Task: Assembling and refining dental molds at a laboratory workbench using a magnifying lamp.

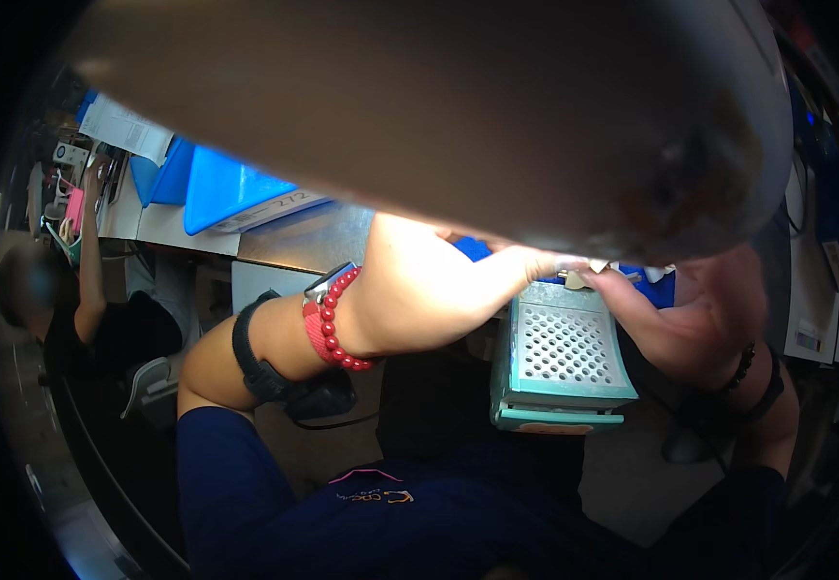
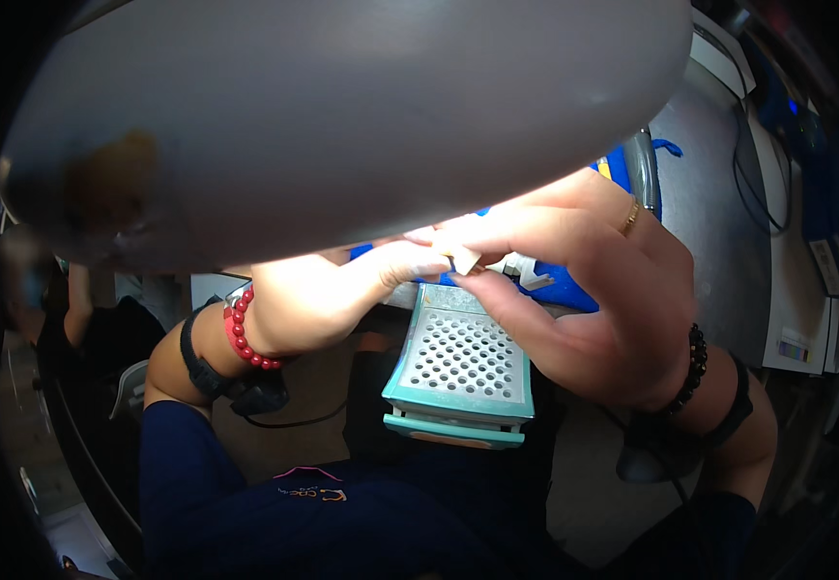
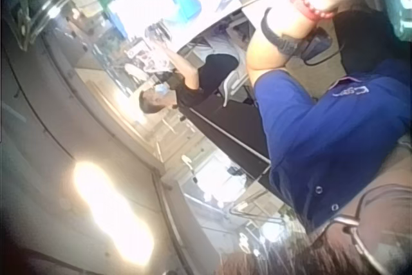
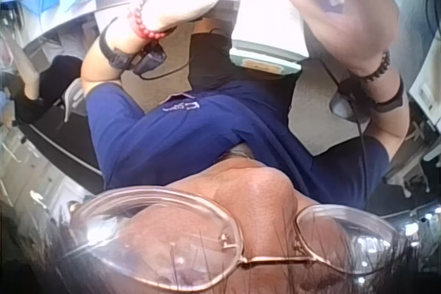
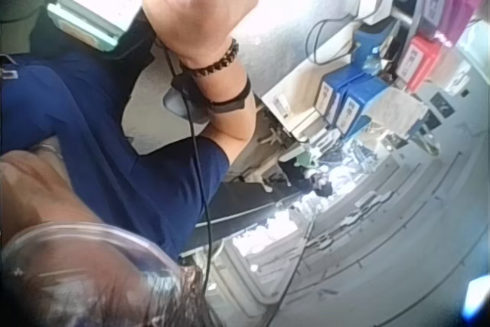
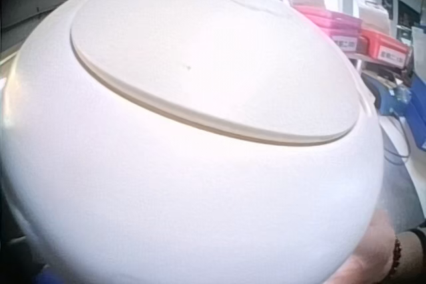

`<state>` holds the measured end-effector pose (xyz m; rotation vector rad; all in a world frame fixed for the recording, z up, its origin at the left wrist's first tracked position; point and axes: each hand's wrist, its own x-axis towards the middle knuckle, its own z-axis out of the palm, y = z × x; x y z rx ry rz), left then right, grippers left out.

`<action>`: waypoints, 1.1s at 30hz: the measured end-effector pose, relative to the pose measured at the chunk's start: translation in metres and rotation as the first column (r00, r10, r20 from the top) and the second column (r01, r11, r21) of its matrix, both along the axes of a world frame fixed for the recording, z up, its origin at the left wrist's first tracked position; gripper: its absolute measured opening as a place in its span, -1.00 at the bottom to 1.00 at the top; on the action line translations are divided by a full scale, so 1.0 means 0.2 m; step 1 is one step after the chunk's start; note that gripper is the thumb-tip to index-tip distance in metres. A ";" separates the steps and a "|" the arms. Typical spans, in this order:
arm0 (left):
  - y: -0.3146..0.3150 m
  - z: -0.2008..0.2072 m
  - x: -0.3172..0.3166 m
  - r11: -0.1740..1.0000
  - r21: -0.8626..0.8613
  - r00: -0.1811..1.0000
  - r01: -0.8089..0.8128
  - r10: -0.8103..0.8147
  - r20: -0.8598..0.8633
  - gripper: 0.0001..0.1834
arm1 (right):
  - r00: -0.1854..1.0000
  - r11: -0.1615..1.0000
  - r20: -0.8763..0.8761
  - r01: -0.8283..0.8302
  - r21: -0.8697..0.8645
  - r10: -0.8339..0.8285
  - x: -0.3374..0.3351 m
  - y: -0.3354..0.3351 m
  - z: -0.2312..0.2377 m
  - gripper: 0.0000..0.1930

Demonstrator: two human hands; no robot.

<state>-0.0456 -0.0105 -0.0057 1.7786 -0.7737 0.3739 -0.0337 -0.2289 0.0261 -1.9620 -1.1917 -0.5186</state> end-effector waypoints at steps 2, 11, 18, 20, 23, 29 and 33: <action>0.00 0.00 0.00 1.000 0.004 1.000 -0.027 0.027 0.013 -0.82 | 1.000 0.999 0.027 -0.011 -0.032 0.012 0.00 -0.01 -0.01 -0.57; -0.03 -0.01 -0.02 0.982 -0.189 0.992 -0.017 -0.007 -0.125 -0.83 | 0.922 0.986 -0.386 0.096 0.138 -0.036 -0.05 0.05 -0.08 -0.73; -0.06 -0.03 -0.05 0.976 -0.217 0.989 -0.016 -0.016 -0.146 -0.86 | 0.991 0.994 -0.108 0.085 0.064 -0.078 0.00 0.02 -0.06 -0.78; -0.06 -0.01 -0.06 0.980 -0.192 0.992 -0.059 0.035 -0.123 -0.87 | 0.985 0.993 -0.145 0.107 0.056 -0.098 -0.01 0.02 -0.10 -0.77; -0.02 0.01 -0.04 0.992 -0.003 0.985 -0.125 0.124 0.116 -0.86 | 0.976 0.992 -0.187 0.120 0.027 -0.113 -0.02 0.04 -0.05 -0.79; 0.00 -0.01 0.02 0.980 0.136 0.890 -0.147 0.072 0.449 -0.79 | 0.945 0.997 -0.327 0.000 -0.078 -0.026 -0.02 0.02 0.00 -0.87; 0.00 0.00 0.00 0.972 0.165 0.884 -0.168 0.075 0.461 -0.76 | 0.990 0.983 -0.136 0.005 -0.184 -0.031 0.01 0.00 -0.02 -0.86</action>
